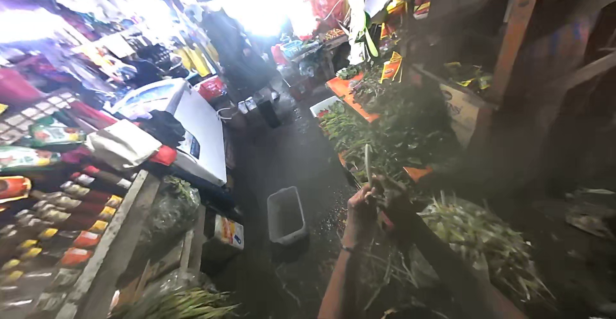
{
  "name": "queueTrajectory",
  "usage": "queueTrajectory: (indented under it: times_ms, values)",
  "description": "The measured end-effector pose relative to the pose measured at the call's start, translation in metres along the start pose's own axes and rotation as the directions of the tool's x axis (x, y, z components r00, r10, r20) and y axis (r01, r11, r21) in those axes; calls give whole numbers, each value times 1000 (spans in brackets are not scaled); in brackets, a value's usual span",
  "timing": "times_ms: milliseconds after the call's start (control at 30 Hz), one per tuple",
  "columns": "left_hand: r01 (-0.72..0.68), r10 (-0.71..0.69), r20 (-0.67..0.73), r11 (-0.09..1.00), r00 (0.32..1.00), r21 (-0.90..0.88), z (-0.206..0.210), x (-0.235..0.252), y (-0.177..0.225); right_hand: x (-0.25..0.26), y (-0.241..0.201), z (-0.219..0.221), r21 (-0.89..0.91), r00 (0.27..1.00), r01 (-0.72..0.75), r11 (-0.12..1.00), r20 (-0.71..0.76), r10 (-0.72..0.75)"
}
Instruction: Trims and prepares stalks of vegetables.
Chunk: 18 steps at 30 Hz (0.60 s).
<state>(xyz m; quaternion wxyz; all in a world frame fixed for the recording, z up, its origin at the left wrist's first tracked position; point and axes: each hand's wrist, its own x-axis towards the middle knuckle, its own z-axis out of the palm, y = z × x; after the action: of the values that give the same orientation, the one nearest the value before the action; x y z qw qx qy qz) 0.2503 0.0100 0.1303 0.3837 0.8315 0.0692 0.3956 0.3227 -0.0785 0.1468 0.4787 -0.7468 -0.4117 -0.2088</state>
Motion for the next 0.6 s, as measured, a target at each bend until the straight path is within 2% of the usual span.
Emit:
queueTrajectory:
  times_ms: [133, 233, 333, 433, 467, 500, 567, 600]
  values:
    - [69, -64, 35, 988, 997, -135, -2, -4, -2, 0, 6, 5, -37, 998, 22, 999, -51, -24]
    - [153, -136, 83, 954, 987, -259, -8, -8, -3, 5, 11, 1, -41, 992, 101, 994, -69, -104]
    - [173, -166, 52, 968, 985, -184, -11, -6, 4, 5, 8, -1, 81, 995, 101, 992, 11, -102]
    - [187, -191, -59, 980, 980, -64, -10, -1, 8, 3, 6, -2, 258, 988, -23, 966, 153, -18]
    - [170, -174, -83, 984, 981, -52, -9, -2, 6, 3, 9, -1, 226, 985, 63, 972, 145, -97]
    - [157, -161, -95, 986, 982, -49, -9, -3, 4, 6, 14, -2, 152, 966, 207, 967, 124, -226]
    - [158, -164, -83, 985, 983, -71, -9, -7, 1, 17, 25, -6, -22, 864, 491, 871, 139, -483]
    - [161, -168, -59, 981, 984, -105, -9, -10, -2, 25, 30, -10, -74, 808, 580, 811, 183, -560]
